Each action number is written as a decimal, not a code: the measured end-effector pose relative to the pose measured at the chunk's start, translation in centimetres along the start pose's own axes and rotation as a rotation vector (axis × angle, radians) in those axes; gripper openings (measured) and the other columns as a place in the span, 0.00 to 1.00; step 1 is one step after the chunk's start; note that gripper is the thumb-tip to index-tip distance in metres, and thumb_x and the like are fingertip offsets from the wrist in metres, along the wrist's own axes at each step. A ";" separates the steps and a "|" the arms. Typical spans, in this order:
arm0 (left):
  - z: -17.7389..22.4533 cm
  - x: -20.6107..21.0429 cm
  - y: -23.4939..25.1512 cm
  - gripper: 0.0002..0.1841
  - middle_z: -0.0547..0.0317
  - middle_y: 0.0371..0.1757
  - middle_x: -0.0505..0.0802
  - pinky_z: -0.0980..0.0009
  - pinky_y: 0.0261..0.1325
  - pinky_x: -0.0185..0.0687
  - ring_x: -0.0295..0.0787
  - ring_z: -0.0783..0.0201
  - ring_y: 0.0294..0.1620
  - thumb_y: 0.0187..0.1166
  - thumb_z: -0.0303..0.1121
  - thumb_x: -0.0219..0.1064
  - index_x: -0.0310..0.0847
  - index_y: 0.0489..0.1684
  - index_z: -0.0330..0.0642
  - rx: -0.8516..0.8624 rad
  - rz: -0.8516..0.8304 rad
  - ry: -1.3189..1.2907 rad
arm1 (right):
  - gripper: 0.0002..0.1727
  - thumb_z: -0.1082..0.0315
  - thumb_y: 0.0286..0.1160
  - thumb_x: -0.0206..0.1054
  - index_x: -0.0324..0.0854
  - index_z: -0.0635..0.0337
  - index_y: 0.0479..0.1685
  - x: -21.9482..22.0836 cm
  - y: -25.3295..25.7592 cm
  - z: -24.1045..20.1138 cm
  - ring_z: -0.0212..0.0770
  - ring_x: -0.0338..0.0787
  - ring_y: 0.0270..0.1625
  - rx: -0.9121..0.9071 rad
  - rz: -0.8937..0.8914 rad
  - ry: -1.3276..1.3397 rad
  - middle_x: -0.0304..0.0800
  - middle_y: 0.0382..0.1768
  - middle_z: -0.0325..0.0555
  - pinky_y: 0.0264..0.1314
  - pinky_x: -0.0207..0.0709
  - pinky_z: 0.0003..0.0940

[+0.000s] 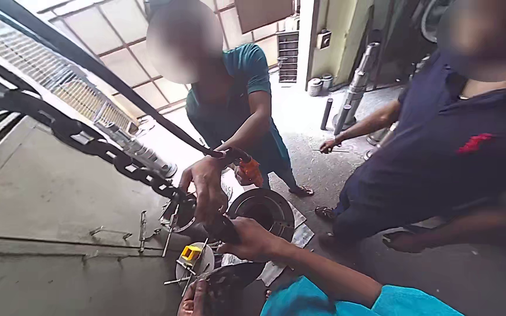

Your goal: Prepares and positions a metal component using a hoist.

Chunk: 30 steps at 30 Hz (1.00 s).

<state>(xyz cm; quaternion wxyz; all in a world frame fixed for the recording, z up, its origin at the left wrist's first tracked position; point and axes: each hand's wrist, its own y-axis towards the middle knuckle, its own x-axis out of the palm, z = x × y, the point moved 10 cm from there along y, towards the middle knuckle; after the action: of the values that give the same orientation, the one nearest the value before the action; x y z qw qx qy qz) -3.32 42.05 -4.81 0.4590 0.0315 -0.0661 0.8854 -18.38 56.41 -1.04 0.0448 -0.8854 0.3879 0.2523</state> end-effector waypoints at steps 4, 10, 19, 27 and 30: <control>0.5 3.3 1.8 0.14 0.72 0.27 0.91 0.77 0.36 0.91 0.90 0.76 0.26 0.92 0.29 0.43 0.78 0.49 0.38 0.017 -0.024 0.046 | 0.22 0.52 0.76 0.72 0.86 0.66 0.50 0.0 -1.6 -0.4 0.54 0.92 0.52 -0.092 -0.046 0.089 0.93 0.44 0.58 0.58 0.81 0.60; 0.7 7.1 2.3 0.13 0.71 0.42 0.92 0.76 0.52 0.90 0.90 0.79 0.44 0.82 0.26 0.50 0.79 0.55 0.34 0.109 -0.240 0.174 | 0.20 0.54 0.74 0.73 0.86 0.65 0.45 0.7 -4.0 -0.3 0.52 0.92 0.46 -0.143 -0.051 0.143 0.91 0.38 0.56 0.51 0.82 0.56; 2.9 8.2 2.4 0.17 0.63 0.45 0.94 0.77 0.55 0.87 0.89 0.80 0.47 0.87 0.39 0.56 0.91 0.46 0.37 0.473 -0.636 0.614 | 0.25 0.44 0.72 0.71 0.85 0.61 0.29 0.6 -4.3 0.1 0.48 0.90 0.33 -0.077 -0.172 0.033 0.87 0.25 0.49 0.35 0.78 0.55; 2.1 6.1 0.5 0.12 0.57 0.49 0.95 0.74 0.52 0.91 0.92 0.72 0.46 0.80 0.37 0.71 0.94 0.50 0.39 0.401 -0.582 0.554 | 0.25 0.39 0.70 0.72 0.87 0.54 0.29 0.4 -4.1 1.0 0.31 0.88 0.32 -0.038 -0.116 0.060 0.87 0.24 0.36 0.36 0.81 0.40; 2.1 6.8 -0.4 0.13 0.54 0.52 0.95 0.72 0.50 0.93 0.94 0.70 0.45 0.73 0.34 0.74 0.93 0.51 0.39 0.439 -0.523 0.717 | 0.28 0.36 0.72 0.67 0.88 0.54 0.35 0.1 -3.7 1.4 0.35 0.90 0.40 0.037 -0.187 -0.045 0.89 0.30 0.39 0.45 0.81 0.45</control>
<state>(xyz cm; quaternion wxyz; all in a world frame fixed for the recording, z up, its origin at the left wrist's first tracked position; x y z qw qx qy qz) -6.93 47.47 -1.91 0.6422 -0.1635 0.2941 0.6887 -16.25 59.28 -2.76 0.0931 -0.9108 0.3070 0.2598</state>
